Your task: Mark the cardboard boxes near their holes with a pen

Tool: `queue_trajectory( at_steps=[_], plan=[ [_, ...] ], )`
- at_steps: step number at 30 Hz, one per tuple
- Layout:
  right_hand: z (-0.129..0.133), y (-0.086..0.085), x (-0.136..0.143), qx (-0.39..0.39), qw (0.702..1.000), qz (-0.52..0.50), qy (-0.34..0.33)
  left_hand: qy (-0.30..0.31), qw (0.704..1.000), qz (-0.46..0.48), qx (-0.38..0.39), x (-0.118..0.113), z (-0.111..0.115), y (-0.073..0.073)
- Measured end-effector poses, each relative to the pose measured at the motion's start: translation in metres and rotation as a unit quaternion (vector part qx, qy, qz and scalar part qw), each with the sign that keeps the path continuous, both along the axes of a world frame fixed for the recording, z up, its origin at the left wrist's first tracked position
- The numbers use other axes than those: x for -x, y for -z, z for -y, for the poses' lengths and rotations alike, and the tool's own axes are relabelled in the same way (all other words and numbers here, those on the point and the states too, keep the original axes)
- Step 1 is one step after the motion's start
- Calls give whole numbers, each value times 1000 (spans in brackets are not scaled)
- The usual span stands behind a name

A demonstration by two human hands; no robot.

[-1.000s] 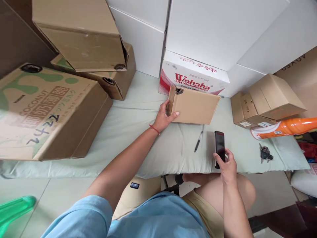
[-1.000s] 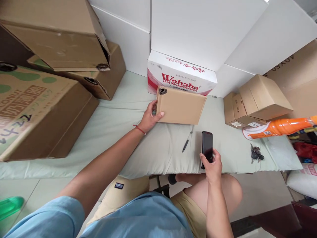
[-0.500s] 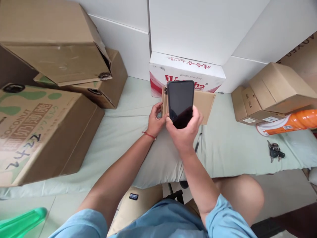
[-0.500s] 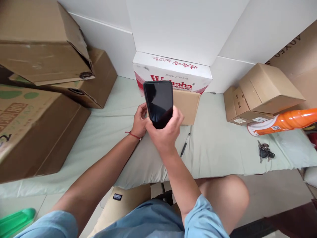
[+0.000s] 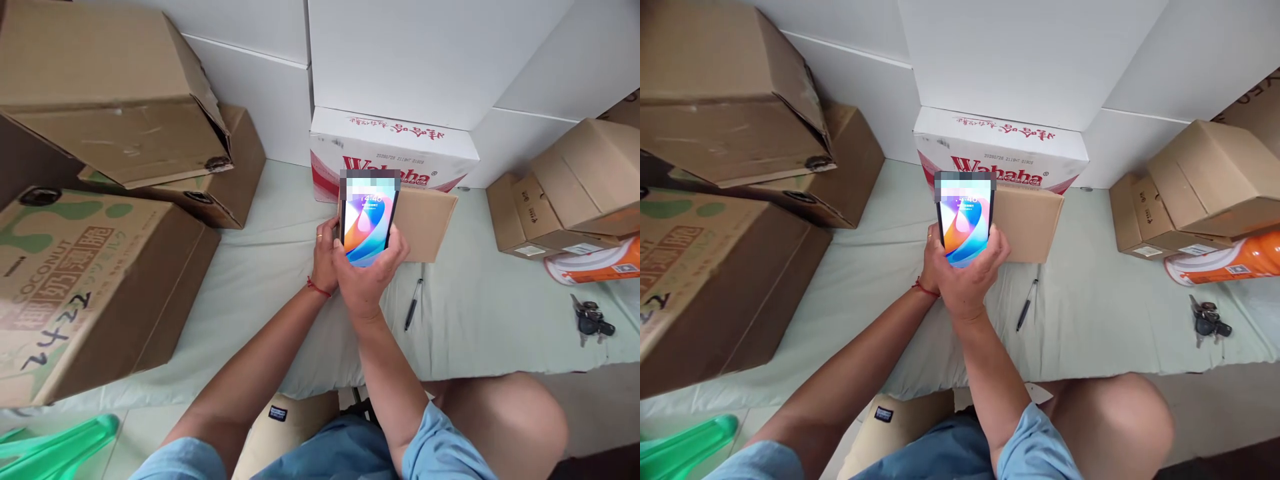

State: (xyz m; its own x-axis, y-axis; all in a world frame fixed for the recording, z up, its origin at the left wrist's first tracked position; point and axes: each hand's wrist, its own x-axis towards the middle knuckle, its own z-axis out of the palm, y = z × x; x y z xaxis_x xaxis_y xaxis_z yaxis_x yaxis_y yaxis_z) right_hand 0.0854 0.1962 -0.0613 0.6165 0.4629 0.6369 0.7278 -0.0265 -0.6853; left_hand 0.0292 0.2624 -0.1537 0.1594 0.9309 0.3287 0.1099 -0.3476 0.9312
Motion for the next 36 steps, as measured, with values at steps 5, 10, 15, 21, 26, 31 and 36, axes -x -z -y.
queue_trajectory(
  at_steps=[5,10,15,21,26,31,36],
  plan=[
    [11,-1,-2,42,999,-4,-13,-9,999,24,28,1,1,-2],
    [45,3,-27,49,998,18,-28,49,982,118,137,-1,-4,-3],
    [120,14,-103,93,993,44,64,70,979,116,155,-1,-6,-7],
    [197,13,-203,360,922,-6,143,104,979,100,147,4,-4,-15],
    [206,20,-243,497,858,-42,119,109,965,118,209,6,4,-31],
    [205,39,-248,440,894,35,81,63,920,159,354,25,36,-73],
    [212,48,-253,334,938,40,85,26,948,141,283,86,107,-135]
  ],
)
